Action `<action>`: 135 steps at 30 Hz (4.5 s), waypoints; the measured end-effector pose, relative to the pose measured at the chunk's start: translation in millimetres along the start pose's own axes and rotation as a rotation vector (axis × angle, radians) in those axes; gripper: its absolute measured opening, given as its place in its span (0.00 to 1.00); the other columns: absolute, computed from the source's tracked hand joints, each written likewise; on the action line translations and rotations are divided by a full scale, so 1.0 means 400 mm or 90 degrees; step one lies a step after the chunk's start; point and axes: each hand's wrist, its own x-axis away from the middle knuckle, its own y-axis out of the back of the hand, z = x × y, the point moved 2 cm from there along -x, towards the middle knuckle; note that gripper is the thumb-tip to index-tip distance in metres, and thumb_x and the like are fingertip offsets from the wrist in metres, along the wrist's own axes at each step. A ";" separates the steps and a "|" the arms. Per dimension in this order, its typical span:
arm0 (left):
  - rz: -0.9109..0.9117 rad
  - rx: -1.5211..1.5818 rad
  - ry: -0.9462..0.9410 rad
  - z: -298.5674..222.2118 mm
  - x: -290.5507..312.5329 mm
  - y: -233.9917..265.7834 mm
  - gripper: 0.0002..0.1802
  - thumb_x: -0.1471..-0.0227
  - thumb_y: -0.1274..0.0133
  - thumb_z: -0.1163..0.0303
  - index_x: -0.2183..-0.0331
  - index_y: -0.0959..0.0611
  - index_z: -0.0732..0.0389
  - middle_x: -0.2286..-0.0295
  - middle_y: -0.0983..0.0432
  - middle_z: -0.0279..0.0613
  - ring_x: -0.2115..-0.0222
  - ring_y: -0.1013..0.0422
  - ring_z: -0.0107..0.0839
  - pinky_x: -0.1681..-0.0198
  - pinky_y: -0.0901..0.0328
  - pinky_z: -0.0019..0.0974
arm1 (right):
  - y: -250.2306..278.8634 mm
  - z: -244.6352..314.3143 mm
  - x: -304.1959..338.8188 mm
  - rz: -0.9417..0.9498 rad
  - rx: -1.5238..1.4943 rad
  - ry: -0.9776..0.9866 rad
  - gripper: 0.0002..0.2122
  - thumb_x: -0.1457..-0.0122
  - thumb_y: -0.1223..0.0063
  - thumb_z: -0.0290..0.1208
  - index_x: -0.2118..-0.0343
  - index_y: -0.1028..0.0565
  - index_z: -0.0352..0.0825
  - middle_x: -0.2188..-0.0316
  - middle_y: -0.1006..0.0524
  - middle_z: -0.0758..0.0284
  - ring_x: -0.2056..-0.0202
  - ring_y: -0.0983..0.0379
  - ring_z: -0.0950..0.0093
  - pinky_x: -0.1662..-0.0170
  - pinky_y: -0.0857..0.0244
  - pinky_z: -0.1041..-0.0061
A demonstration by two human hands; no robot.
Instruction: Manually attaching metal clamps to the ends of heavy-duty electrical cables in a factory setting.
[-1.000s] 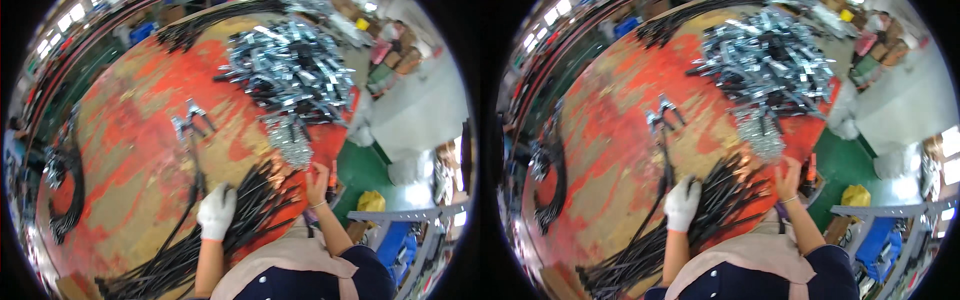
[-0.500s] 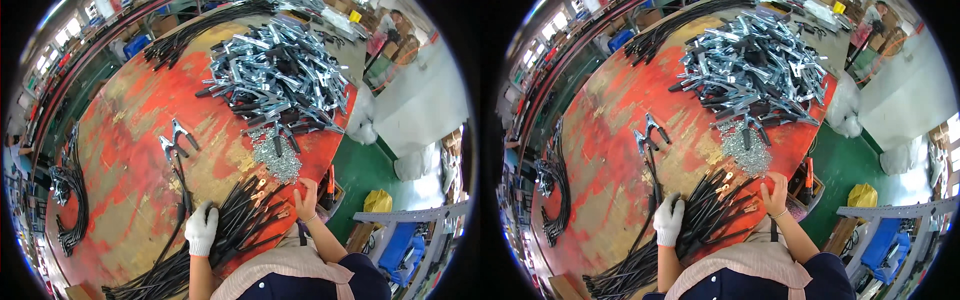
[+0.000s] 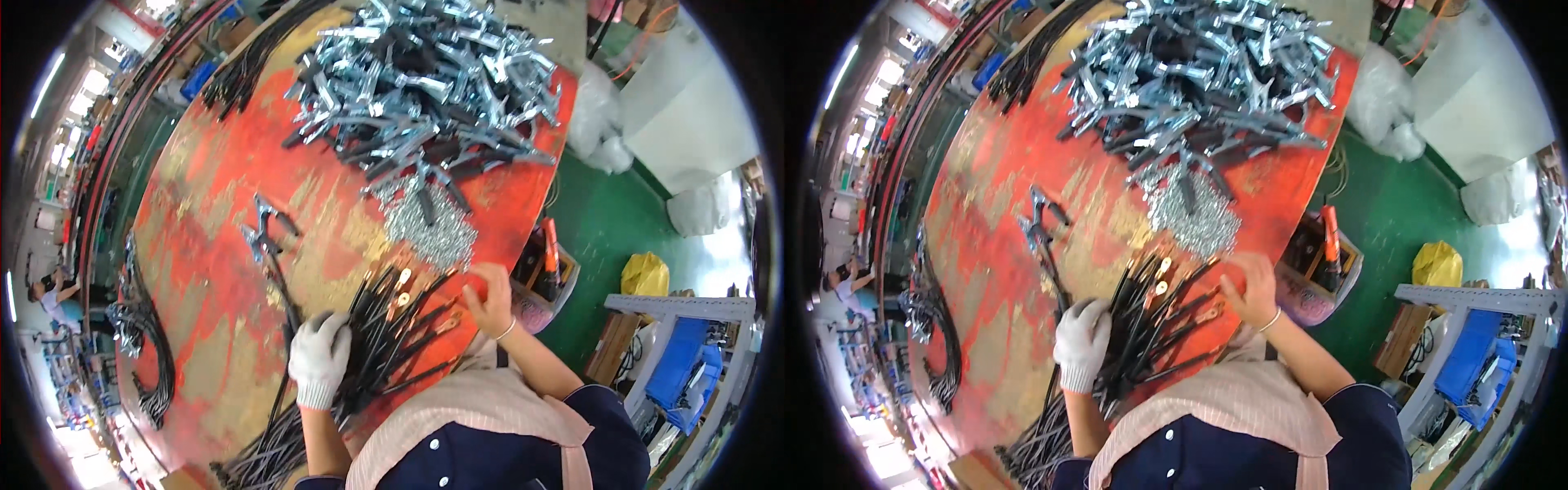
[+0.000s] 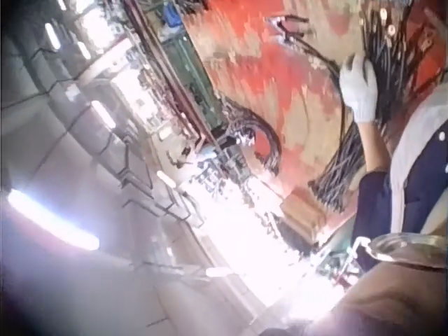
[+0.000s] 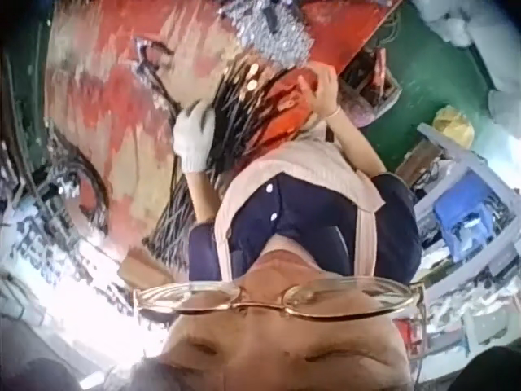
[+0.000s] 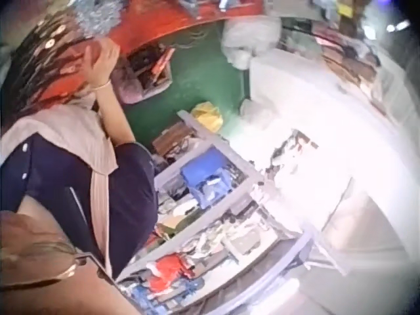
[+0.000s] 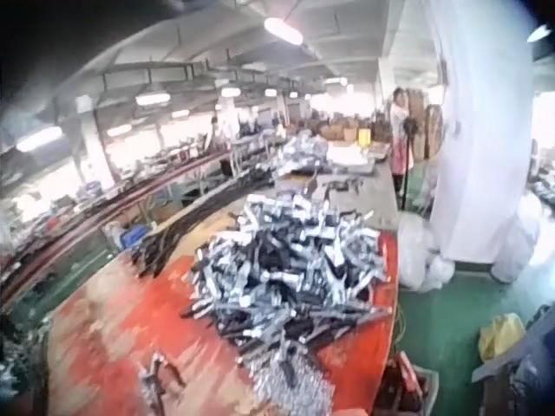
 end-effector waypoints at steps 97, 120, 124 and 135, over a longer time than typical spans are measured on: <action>0.111 0.556 0.140 0.061 -0.094 -0.040 0.13 0.44 0.44 0.64 0.64 0.17 0.65 0.79 0.23 0.34 0.76 0.30 0.17 0.70 0.34 0.27 | -0.130 0.303 -0.244 0.205 -0.508 -0.214 0.30 0.42 0.45 0.54 0.52 0.39 0.29 0.55 0.27 0.50 0.55 0.24 0.59 0.51 0.28 0.62; 0.116 0.485 0.129 0.043 -0.095 -0.005 0.16 0.48 0.41 0.61 0.61 0.15 0.61 0.75 0.19 0.40 0.73 0.25 0.23 0.67 0.32 0.30 | -0.140 0.325 -0.242 0.214 -0.440 -0.160 0.34 0.44 0.49 0.62 0.55 0.38 0.29 0.60 0.25 0.55 0.57 0.24 0.67 0.52 0.30 0.68; 0.125 0.478 0.130 0.042 -0.096 -0.006 0.17 0.48 0.41 0.59 0.61 0.16 0.60 0.73 0.19 0.43 0.71 0.24 0.30 0.66 0.31 0.33 | -0.140 0.325 -0.238 0.202 -0.441 -0.162 0.34 0.44 0.49 0.62 0.55 0.38 0.29 0.60 0.25 0.55 0.57 0.24 0.67 0.52 0.30 0.67; 0.041 0.491 -0.055 0.019 -0.110 -0.008 0.15 0.42 0.50 0.70 0.53 0.22 0.62 0.72 0.20 0.40 0.73 0.26 0.25 0.67 0.31 0.30 | -0.147 0.317 -0.228 0.214 -0.442 -0.164 0.35 0.45 0.48 0.63 0.55 0.38 0.30 0.59 0.25 0.56 0.55 0.25 0.68 0.52 0.30 0.67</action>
